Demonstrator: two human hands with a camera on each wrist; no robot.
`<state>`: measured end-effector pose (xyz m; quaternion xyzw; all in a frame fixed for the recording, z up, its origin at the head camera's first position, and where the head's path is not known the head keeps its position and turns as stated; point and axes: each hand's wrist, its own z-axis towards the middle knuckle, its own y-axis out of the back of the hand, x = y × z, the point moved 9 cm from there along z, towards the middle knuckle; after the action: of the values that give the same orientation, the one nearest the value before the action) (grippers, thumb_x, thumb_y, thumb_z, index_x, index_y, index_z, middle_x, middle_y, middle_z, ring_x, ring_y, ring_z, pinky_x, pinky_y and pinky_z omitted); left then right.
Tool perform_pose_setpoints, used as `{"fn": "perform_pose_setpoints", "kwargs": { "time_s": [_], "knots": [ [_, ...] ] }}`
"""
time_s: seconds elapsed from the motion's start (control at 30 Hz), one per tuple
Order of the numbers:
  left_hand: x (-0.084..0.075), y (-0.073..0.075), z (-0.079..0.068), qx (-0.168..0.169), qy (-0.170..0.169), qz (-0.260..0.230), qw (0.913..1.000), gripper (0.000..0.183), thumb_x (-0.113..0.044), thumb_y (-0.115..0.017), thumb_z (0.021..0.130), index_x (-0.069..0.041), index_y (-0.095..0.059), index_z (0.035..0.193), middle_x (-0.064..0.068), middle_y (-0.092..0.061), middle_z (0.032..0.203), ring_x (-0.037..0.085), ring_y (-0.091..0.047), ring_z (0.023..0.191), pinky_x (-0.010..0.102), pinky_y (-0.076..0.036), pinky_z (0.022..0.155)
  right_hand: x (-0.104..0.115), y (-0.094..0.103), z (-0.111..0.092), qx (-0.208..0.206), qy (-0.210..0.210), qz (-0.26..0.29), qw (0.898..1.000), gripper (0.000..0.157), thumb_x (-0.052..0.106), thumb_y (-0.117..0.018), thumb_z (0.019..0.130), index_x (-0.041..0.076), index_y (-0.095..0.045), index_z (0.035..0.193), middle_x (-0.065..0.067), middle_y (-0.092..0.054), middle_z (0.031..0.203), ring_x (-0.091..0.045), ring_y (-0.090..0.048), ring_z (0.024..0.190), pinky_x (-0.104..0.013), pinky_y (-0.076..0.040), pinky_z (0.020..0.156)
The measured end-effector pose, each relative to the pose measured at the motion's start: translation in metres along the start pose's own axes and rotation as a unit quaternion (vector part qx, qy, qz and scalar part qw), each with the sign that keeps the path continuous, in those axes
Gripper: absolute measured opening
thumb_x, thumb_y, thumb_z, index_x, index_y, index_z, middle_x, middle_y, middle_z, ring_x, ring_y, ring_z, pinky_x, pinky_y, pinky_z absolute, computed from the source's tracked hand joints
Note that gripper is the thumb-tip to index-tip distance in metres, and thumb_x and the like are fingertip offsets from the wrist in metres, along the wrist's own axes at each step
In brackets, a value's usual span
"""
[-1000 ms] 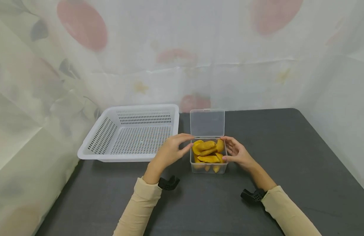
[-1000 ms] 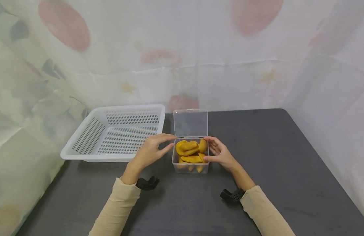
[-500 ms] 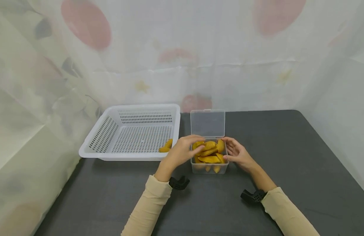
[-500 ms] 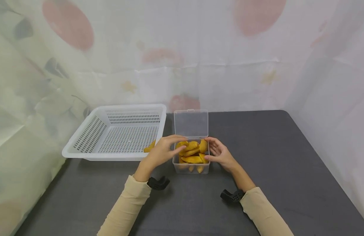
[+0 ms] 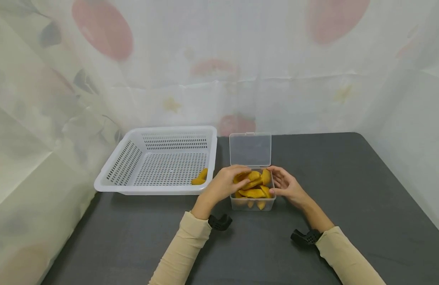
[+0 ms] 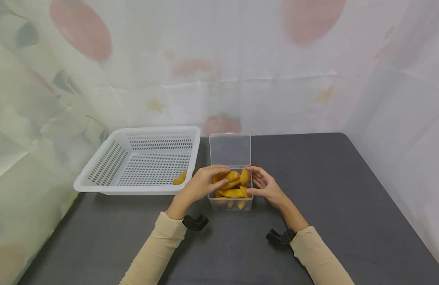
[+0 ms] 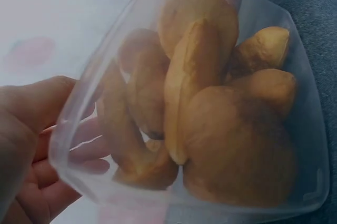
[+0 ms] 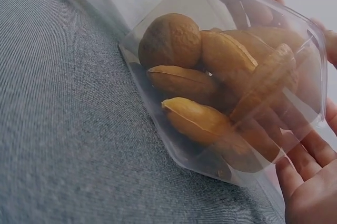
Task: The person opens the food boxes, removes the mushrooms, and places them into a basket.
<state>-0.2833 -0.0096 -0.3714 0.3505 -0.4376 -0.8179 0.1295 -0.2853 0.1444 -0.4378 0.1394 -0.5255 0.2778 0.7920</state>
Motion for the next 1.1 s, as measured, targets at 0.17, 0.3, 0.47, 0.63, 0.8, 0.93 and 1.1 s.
{"fn": "perform_pose_setpoints", "kwargs": {
  "time_s": [0.17,0.3,0.47,0.63,0.8,0.93,1.1],
  "knots": [
    [-0.001,-0.004,0.001,0.011,0.005,0.008,0.9999,0.038,-0.017,-0.066,0.091,-0.004,-0.062,0.127,0.011,-0.067,0.124,0.023,-0.065,0.114,0.032,-0.056,0.096,0.001,0.000,0.000,-0.003,-0.002,-0.009,1.000,0.065,0.002,-0.065,0.089,-0.005,-0.030,0.143,0.010,-0.047,0.140,0.004,-0.047,0.130,-0.011,-0.041,0.109],
    [0.000,-0.007,0.001,0.017,0.009,0.022,0.9996,0.039,-0.017,-0.067,0.091,-0.004,-0.061,0.128,0.011,-0.067,0.123,0.023,-0.066,0.113,0.033,-0.056,0.096,0.002,0.000,0.000,-0.001,-0.004,-0.011,1.000,0.064,0.003,-0.066,0.089,-0.004,-0.031,0.142,0.010,-0.047,0.139,0.004,-0.047,0.130,-0.011,-0.041,0.109],
    [0.000,-0.009,0.000,0.023,0.013,0.029,0.9992,0.039,-0.018,-0.066,0.091,-0.005,-0.062,0.128,0.011,-0.068,0.122,0.023,-0.066,0.112,0.032,-0.056,0.096,0.001,0.001,-0.001,0.002,-0.002,-0.008,1.000,0.063,0.002,-0.065,0.089,-0.002,-0.031,0.142,0.010,-0.047,0.140,0.004,-0.047,0.130,-0.011,-0.041,0.109],
    [0.001,-0.009,0.001,0.020,0.011,0.021,0.9995,0.038,-0.018,-0.066,0.091,-0.006,-0.062,0.127,0.010,-0.068,0.121,0.023,-0.066,0.110,0.032,-0.057,0.095,-0.001,0.001,-0.002,0.001,-0.001,-0.008,1.000,0.063,0.002,-0.065,0.089,0.000,-0.033,0.142,0.011,-0.047,0.140,0.004,-0.046,0.131,-0.011,-0.041,0.109],
    [0.000,-0.007,0.000,0.017,0.011,0.017,0.9996,0.038,-0.017,-0.066,0.091,-0.006,-0.063,0.127,0.011,-0.068,0.122,0.023,-0.066,0.111,0.032,-0.057,0.095,0.000,0.000,-0.002,0.003,0.000,-0.002,1.000,0.062,0.002,-0.065,0.089,0.000,-0.032,0.142,0.010,-0.047,0.141,0.003,-0.046,0.131,-0.012,-0.042,0.109],
    [-0.001,-0.006,0.000,0.015,0.007,0.015,0.9997,0.038,-0.017,-0.067,0.091,-0.005,-0.063,0.127,0.011,-0.068,0.123,0.023,-0.066,0.113,0.032,-0.056,0.096,0.000,0.000,-0.002,0.004,0.003,-0.001,1.000,0.062,0.002,-0.065,0.089,-0.001,-0.032,0.142,0.009,-0.047,0.141,0.003,-0.046,0.131,-0.012,-0.041,0.109],
    [-0.004,0.002,0.000,-0.007,-0.008,0.008,0.9999,0.038,-0.016,-0.068,0.090,-0.005,-0.063,0.126,0.011,-0.069,0.121,0.022,-0.067,0.110,0.031,-0.057,0.095,0.000,0.000,-0.001,0.004,0.004,-0.001,1.000,0.062,0.002,-0.065,0.090,-0.002,-0.032,0.142,0.009,-0.047,0.141,0.003,-0.047,0.131,-0.012,-0.042,0.109]
  ]
}}
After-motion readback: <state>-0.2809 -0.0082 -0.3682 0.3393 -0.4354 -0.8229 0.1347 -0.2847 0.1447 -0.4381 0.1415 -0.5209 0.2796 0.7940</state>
